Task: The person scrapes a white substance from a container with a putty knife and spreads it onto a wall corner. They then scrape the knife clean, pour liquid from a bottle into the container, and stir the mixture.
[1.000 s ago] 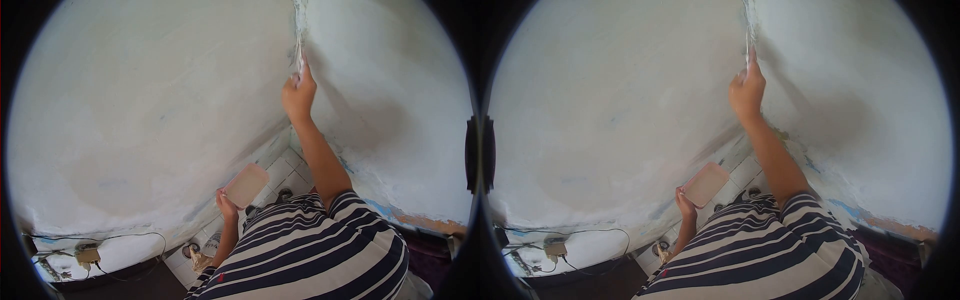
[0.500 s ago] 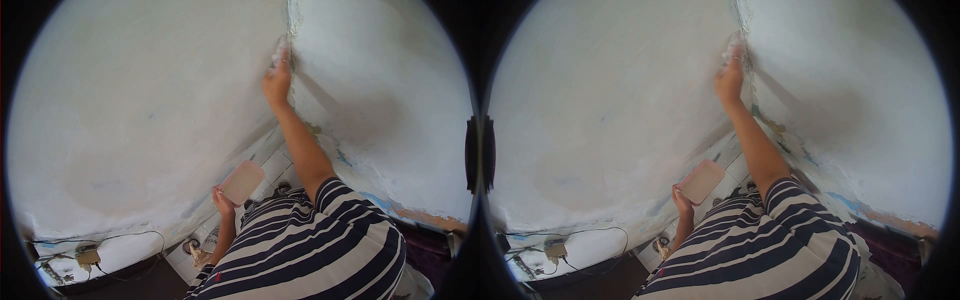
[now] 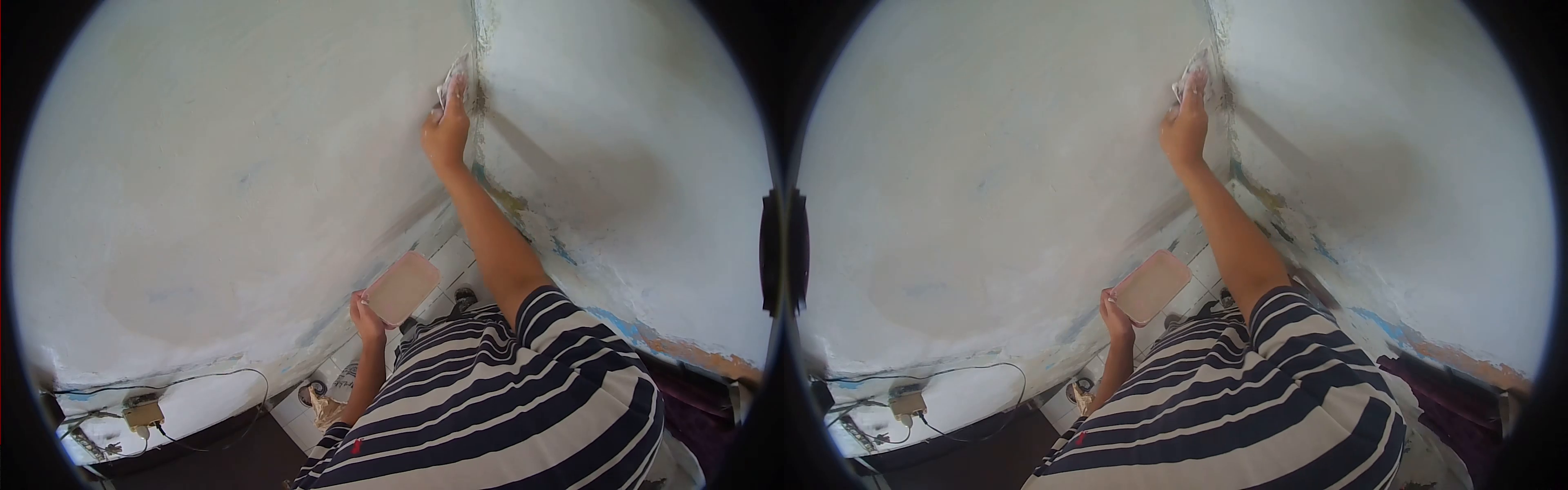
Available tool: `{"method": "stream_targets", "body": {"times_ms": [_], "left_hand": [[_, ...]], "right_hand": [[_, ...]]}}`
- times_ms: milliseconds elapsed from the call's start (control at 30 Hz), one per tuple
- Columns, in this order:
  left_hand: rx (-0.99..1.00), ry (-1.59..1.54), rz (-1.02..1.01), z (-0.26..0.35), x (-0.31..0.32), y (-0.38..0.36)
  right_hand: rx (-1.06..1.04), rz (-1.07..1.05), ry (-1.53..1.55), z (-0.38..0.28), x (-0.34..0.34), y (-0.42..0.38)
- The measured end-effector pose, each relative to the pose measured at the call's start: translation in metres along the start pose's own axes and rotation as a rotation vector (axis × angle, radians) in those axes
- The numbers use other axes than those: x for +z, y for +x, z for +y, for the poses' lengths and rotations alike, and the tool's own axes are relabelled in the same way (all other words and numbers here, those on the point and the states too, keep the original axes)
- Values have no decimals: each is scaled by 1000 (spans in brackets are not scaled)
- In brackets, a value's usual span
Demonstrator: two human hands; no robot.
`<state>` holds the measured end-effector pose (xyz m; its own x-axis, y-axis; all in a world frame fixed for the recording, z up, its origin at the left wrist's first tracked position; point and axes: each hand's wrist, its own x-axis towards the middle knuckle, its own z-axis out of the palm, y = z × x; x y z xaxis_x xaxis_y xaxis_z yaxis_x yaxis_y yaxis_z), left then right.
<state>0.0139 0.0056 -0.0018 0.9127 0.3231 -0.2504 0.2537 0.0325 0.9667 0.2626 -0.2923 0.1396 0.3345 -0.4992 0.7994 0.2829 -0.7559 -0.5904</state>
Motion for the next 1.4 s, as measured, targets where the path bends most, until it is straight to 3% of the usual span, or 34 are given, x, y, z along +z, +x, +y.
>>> {"method": "stream_targets", "body": {"times_ms": [100, 133, 233, 267, 333, 367, 400, 467, 500, 600, 667, 733, 867, 900, 933, 1033, 1133, 1167, 1300, 1367, 1400], "left_hand": [[24, -19, 4, -4, -2, 3], [50, -27, 29, -1, -1, 1], [57, 27, 48, -9, -3, -1], [58, 98, 28, -12, -9, 0], [34, 82, 19, -14, -14, 1], [11, 63, 11, -14, -15, 0], [15, 64, 8, -14, -15, -2], [64, 10, 55, -11, -12, -2], [70, 6, 56, -6, -11, -1], [38, -13, 85, -2, -8, -9], [44, 27, 60, 5, -9, -6], [10, 29, 48, 19, -4, -10], [16, -2, 40, 18, 1, -3], [23, -8, 41, 11, 2, 5], [70, -16, 42, 1, 0, 10], [48, 10, 50, 5, -4, -1], [60, 40, 52, -6, -5, 2], [118, 59, 62, -11, -7, 5], [106, 34, 97, 16, 9, -6], [-29, 29, 88, 25, 6, -12], [-40, 30, 94, 18, 2, -10]], "right_hand": [[278, -241, 234, -20, -38, -25], [273, -235, 237, -22, -48, -21], [511, -83, 336, -35, -66, 9], [519, -90, 334, -29, -53, 12], [317, -125, 204, -13, -19, 21], [134, -31, 94, -1, 0, 9], [133, -26, 94, -7, -9, 3], [281, -280, 306, -30, -43, -19], [229, -300, 335, -31, -56, -23], [315, -129, 294, -20, -64, 4], [425, -151, 249, -9, -50, 17], [139, -88, 106, 0, -24, 5], [157, -221, 280, -22, -48, -48], [433, -313, 372, -31, -63, -37], [431, -316, 374, -32, -66, -17], [247, -56, 217, -12, -43, 26], [92, -79, 124, -11, -8, 1], [86, -166, 149, -23, -15, -19], [51, -167, 301, -40, -53, -40], [355, -98, 304, -36, -64, -7], [359, -109, 302, -30, -55, 6]]}}
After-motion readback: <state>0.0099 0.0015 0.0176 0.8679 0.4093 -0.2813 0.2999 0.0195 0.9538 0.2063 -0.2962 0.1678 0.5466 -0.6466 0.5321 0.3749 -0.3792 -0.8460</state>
